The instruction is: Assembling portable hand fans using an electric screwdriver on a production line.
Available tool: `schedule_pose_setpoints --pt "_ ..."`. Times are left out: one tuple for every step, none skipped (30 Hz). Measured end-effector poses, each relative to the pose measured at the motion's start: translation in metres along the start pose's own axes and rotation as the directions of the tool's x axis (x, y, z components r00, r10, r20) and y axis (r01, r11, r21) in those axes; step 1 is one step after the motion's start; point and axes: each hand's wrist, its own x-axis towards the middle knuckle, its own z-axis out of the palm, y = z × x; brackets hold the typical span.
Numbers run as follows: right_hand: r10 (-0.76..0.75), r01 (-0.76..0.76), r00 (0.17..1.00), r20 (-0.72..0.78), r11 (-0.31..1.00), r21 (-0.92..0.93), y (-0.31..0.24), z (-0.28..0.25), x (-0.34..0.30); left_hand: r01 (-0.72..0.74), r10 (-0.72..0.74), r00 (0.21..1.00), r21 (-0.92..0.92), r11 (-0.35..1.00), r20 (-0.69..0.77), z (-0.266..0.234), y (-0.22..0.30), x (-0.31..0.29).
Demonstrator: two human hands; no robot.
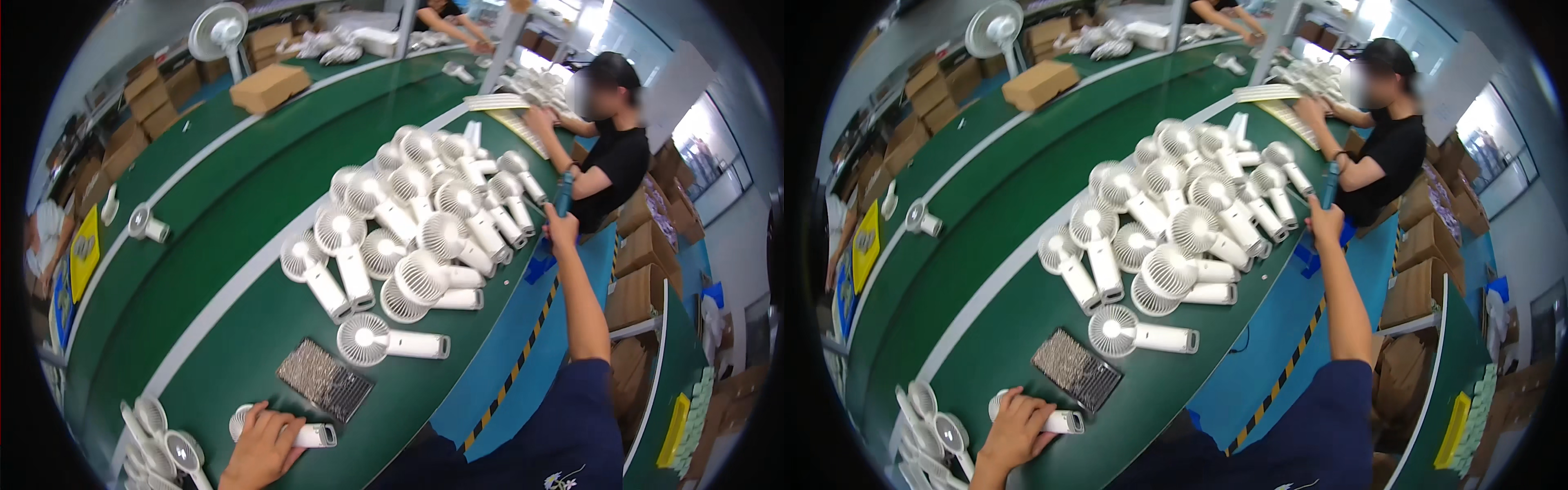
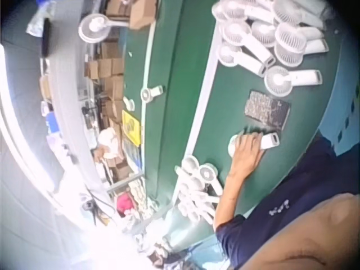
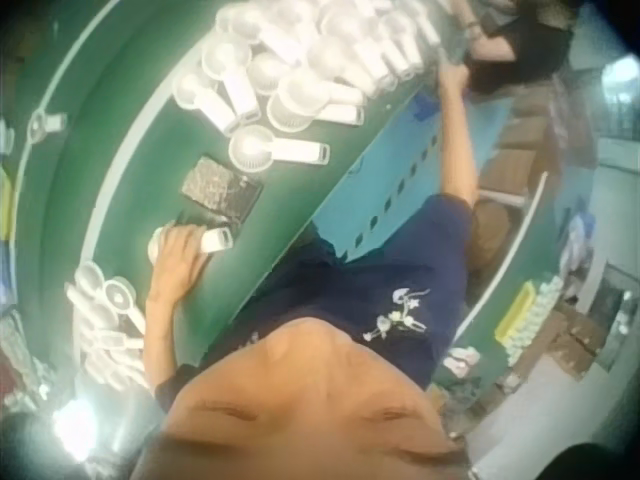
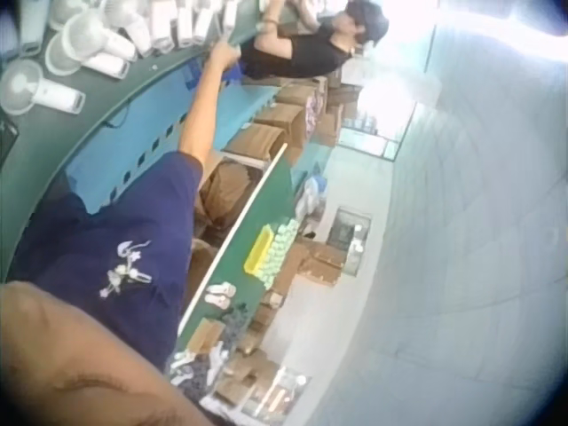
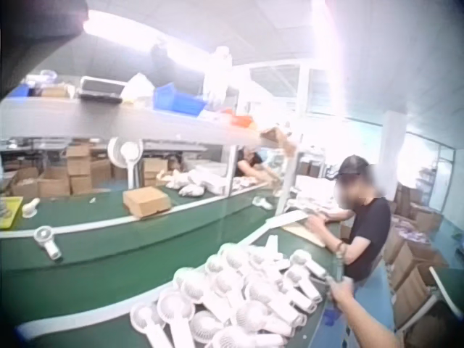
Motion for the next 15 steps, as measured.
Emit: schedule_pose_setpoints --pt "-0.044 0.045 0.999 -0.033 0.998 0.047 -0.004 -0.004 -0.032 0.008 -0.008 1.000 0.011 1.000 0.026 -0.001 -0.003 -0.003" --pt "-0.069 0.070 0.998 -0.005 0.990 0.120 -0.006 -0.010 -0.063 0.042 -0.043 0.998 0.013 0.999 0.054 -0.003 -0.002 -0.008" --pt "-0.144 0.132 0.989 0.033 0.963 0.235 -0.010 -0.023 -0.100 0.023 -0.023 1.000 -0.008 1.000 -0.006 -0.008 0.001 -0.002" --pt "-0.150 0.125 0.983 0.108 0.970 0.207 -0.020 -0.043 -0.145 0.001 -0.003 0.998 -0.027 1.000 -0.057 -0.013 0.006 0.009" --pt "-0.175 0.097 0.966 0.189 0.928 0.359 -0.021 -0.061 -0.190 -0.038 0.031 0.994 -0.065 0.997 -0.104 -0.016 0.010 0.020" --pt "-0.173 0.036 0.927 0.332 0.924 0.379 -0.024 -0.071 -0.237 -0.081 0.064 0.984 -0.094 0.992 -0.168 -0.015 0.016 0.025" --pt "-0.183 -0.018 0.873 0.452 0.915 0.404 -0.030 -0.074 -0.279 -0.038 0.020 0.989 -0.119 0.992 -0.146 -0.013 0.023 0.025" --pt "-0.112 -0.170 0.786 0.608 0.907 0.386 -0.039 -0.070 -0.318 -0.095 0.074 0.980 -0.106 0.990 -0.186 -0.011 0.027 0.030" --pt "-0.096 -0.233 0.754 0.650 0.886 0.401 -0.018 -0.068 -0.345 -0.163 0.139 0.961 -0.086 0.983 -0.238 -0.010 0.028 0.036" --pt "0.023 -0.394 0.553 0.833 0.888 0.237 -0.040 -0.061 -0.366 -0.169 0.141 0.962 -0.102 0.980 -0.234 -0.009 0.029 0.039" --pt "0.050 -0.474 0.445 0.894 0.860 0.188 -0.057 -0.048 -0.385 -0.168 0.144 0.962 -0.085 0.982 -0.232 -0.009 0.033 0.041" --pt "0.060 -0.525 0.356 0.933 0.838 0.147 -0.072 -0.037 -0.399 -0.168 0.149 0.962 -0.066 0.984 -0.229 -0.009 0.035 0.039" --pt "0.047 -0.571 0.265 0.963 0.813 0.117 -0.081 -0.024 -0.409 -0.182 0.164 0.961 -0.064 0.981 -0.223 -0.008 0.036 0.038" --pt "0.047 -0.574 0.276 0.960 0.809 0.125 -0.083 -0.018 -0.416 -0.181 0.166 0.955 -0.040 0.983 -0.246 -0.005 0.038 0.034" --pt "0.037 -0.525 0.254 0.966 0.844 0.106 -0.086 -0.017 -0.418 -0.175 0.163 0.947 -0.019 0.984 -0.277 -0.005 0.042 0.032"
